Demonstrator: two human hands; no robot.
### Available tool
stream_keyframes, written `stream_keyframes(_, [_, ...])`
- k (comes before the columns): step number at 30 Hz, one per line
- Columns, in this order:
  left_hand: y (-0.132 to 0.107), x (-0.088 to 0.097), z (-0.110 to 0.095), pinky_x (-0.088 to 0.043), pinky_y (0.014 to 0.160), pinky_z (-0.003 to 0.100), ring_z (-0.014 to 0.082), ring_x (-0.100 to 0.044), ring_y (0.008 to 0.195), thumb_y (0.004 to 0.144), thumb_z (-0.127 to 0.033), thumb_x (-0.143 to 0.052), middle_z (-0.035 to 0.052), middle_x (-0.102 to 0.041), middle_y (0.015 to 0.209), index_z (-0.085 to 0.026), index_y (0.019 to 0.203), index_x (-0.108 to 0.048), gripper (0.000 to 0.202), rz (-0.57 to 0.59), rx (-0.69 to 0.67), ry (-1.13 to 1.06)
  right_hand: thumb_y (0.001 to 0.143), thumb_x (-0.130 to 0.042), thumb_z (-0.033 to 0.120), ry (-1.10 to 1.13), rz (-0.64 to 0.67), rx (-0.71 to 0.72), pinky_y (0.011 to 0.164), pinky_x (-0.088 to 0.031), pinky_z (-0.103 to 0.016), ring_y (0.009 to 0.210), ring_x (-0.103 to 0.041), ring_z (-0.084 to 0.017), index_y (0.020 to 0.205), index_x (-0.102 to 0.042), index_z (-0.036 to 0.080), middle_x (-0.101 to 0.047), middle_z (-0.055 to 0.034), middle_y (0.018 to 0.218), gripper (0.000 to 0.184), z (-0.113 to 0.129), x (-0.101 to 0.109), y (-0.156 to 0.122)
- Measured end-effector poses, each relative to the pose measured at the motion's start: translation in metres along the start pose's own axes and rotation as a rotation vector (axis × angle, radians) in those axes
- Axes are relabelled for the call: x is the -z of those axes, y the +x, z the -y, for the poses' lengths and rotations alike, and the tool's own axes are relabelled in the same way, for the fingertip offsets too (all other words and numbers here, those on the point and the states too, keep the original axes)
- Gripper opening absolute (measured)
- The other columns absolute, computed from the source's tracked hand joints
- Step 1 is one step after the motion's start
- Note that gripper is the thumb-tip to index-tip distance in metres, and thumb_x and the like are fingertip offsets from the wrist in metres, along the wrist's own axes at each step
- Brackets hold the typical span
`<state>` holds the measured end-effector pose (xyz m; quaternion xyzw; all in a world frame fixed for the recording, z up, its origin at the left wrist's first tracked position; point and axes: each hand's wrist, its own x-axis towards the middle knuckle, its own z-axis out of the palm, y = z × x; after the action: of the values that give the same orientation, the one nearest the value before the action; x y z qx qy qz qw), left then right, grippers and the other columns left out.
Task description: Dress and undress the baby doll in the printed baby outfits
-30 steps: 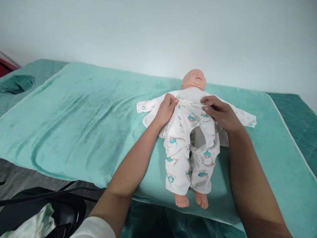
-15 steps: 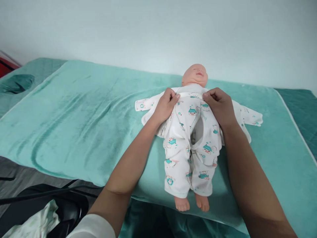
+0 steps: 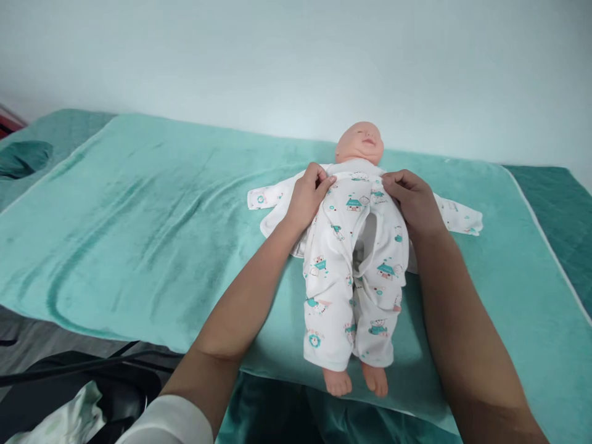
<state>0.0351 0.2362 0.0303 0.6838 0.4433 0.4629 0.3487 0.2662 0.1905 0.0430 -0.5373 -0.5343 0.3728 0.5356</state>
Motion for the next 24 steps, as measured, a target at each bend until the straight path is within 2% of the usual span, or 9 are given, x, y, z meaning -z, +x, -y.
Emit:
stream_keyframes(3, [-0.004, 0.001, -0.005, -0.038, 0.073, 0.03, 0.0144, -0.049, 0.073, 0.096, -0.03, -0.06, -0.0026, -0.054, 0.076, -0.023, 0.083, -0.045, 0.021, 0.004, -0.046, 0.043, 0.078, -0.076, 0.051, -0.01, -0.049, -0.075, 0.069, -0.051, -0.038, 0.074, -0.059, -0.021, 0.079, -0.062, 0.026, -0.062, -0.0015, 0.077, 0.029, -0.005, -0.001, 0.003])
stream_keyframes(8, [-0.007, 0.002, -0.002, -0.037, 0.072, 0.031, 0.0158, -0.051, 0.075, 0.096, -0.03, -0.06, -0.0012, -0.059, 0.08, -0.024, 0.084, -0.047, 0.019, -0.018, -0.041, 0.13, 0.078, -0.076, 0.046, -0.108, -0.158, 0.026, 0.079, -0.052, -0.038, 0.084, -0.062, -0.021, 0.08, -0.066, 0.025, -0.069, -0.0018, 0.089, 0.024, -0.004, -0.006, -0.001])
stream_keyframes(13, [-0.008, -0.001, 0.009, -0.038, 0.073, 0.031, 0.0158, -0.051, 0.075, 0.097, -0.03, -0.058, -0.0013, -0.058, 0.079, -0.024, 0.086, -0.046, 0.017, -0.102, 0.024, 0.105, 0.08, -0.074, 0.043, -0.194, -0.181, 0.052, 0.078, -0.05, -0.036, 0.081, -0.061, -0.019, 0.079, -0.066, 0.023, -0.067, -0.0014, 0.084, 0.021, 0.0, -0.006, -0.015])
stream_keyframes(16, [-0.009, 0.002, 0.011, -0.039, 0.074, 0.03, 0.0151, -0.051, 0.074, 0.094, -0.029, -0.062, -0.0021, -0.057, 0.077, -0.023, 0.082, -0.049, 0.019, -0.064, 0.082, 0.038, 0.082, -0.071, 0.042, -0.276, -0.232, 0.089, 0.078, -0.049, -0.035, 0.08, -0.058, -0.018, 0.08, -0.064, 0.022, -0.065, -0.0009, 0.083, 0.021, 0.0, -0.001, -0.024])
stream_keyframes(24, [-0.029, 0.017, 0.007, -0.042, 0.077, 0.03, 0.0149, -0.055, 0.082, 0.093, -0.03, -0.058, 0.0006, -0.063, 0.087, -0.02, 0.085, -0.059, 0.013, 0.044, 0.166, -0.092, 0.083, -0.071, 0.049, -0.28, -0.183, -0.104, 0.065, -0.045, -0.03, 0.075, -0.056, -0.018, 0.08, -0.068, 0.022, -0.067, -0.0009, 0.079, 0.028, -0.009, 0.014, -0.048])
